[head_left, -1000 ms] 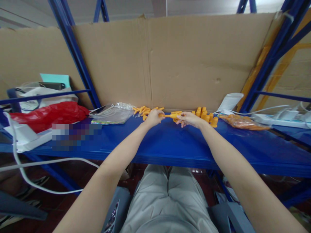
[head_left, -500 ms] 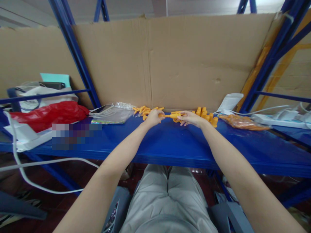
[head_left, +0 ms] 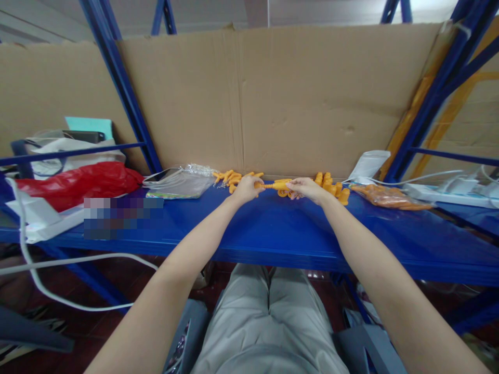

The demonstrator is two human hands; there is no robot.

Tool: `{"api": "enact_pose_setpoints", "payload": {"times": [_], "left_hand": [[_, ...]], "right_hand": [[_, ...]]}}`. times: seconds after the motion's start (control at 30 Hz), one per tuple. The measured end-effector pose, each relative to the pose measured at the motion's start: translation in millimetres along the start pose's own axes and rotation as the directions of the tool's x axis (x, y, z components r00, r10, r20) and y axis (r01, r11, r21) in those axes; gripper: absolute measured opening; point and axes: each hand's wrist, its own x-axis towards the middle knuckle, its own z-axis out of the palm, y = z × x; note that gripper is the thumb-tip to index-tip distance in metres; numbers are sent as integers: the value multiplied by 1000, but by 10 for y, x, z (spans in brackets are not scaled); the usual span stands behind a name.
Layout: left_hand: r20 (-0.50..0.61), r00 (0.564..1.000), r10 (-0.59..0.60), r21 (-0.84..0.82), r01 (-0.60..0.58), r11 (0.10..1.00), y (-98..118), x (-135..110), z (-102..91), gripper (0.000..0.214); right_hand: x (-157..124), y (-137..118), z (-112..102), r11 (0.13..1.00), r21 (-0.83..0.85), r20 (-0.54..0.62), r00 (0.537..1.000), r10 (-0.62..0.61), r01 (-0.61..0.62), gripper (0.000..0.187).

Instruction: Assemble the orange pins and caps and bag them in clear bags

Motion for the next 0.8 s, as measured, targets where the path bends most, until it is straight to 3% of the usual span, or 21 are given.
{"api": "enact_pose_setpoints", "payload": {"times": [0.47,0.8], "left_hand": [[-11,1000,14,-16,-14,1000,26,-11,-37,10],[-31,999,38,18,-38,999,19,-14,-25,10]], "right_hand": [[36,29,15,999,38,-45,999,9,-8,30],[-6,-43,39,990,114,-52,994,91,-85,36]]}}
